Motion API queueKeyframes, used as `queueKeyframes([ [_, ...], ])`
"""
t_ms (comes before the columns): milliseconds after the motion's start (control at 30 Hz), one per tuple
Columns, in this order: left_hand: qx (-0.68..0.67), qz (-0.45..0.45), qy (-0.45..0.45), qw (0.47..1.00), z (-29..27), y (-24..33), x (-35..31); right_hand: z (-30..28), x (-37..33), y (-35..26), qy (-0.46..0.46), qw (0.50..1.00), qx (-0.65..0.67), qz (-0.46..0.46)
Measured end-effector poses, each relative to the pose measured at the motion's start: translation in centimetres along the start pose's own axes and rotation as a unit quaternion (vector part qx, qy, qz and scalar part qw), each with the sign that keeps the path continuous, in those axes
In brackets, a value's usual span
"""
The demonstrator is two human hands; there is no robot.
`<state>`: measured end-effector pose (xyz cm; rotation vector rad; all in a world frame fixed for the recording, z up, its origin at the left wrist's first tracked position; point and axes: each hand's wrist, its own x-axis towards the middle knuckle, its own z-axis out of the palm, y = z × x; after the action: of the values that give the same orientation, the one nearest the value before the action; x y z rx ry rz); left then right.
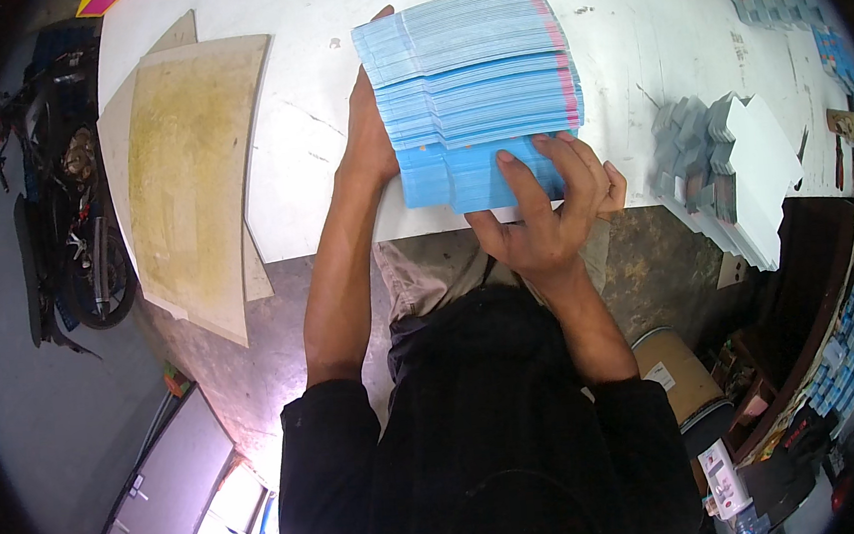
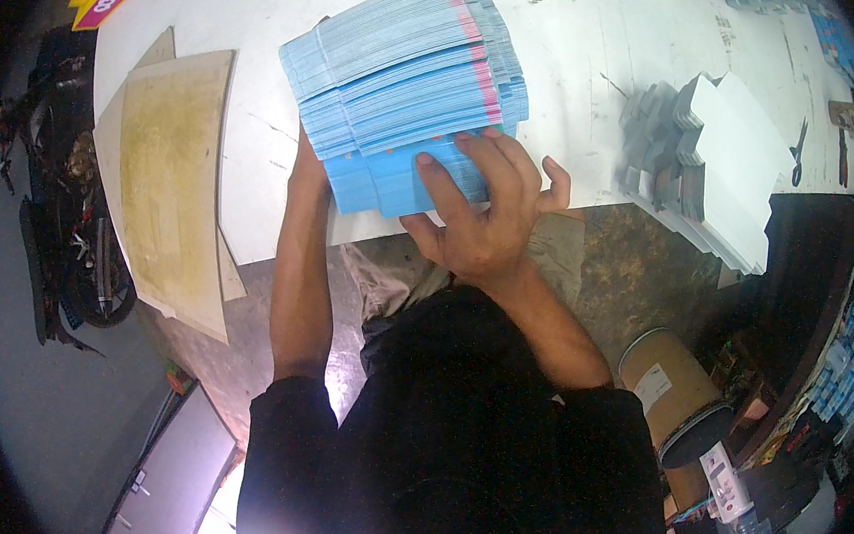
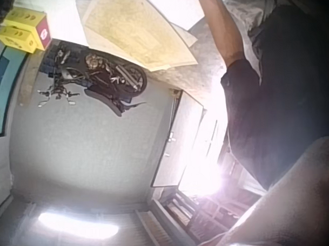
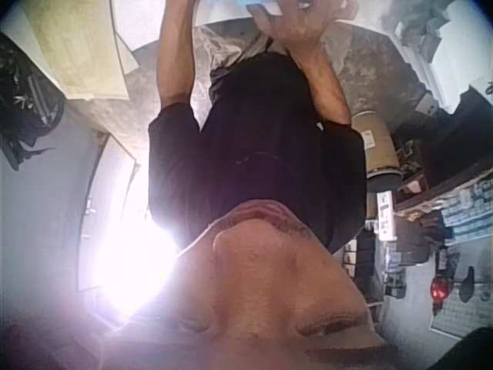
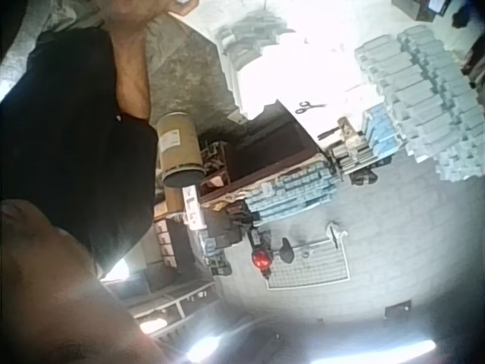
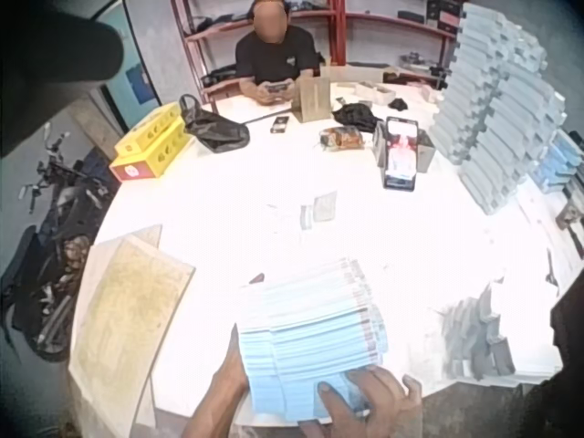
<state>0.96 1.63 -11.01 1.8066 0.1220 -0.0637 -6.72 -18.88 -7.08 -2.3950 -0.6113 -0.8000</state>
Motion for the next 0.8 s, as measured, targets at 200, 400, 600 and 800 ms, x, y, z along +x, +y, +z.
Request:
queueKeyframes([
  [200, 0.023, 0.012, 0.011, 1.0, 0.2, -1.1, 0.1, 0.6, -0.1, 0.2, -0.005, 0.999, -0.033, -0.005],
  [400, 0.008, -0.053, 0.001, 0.999, 0.1, 0.3, -0.2, 0.4, 0.0, -0.1, -0.014, 0.999, -0.03, 0.002],
  [600, 0.018, -0.083, -0.006, 0.996, 0.0, 0.4, -0.5, 0.1, -0.1, -0.1, -0.03, 0.999, -0.035, 0.001],
  [800, 0.03, -0.064, -0.001, 0.997, 0.0, -0.1, -0.5, -0.1, 0.0, -0.3, -0.028, 0.999, 0.012, 0.021],
])
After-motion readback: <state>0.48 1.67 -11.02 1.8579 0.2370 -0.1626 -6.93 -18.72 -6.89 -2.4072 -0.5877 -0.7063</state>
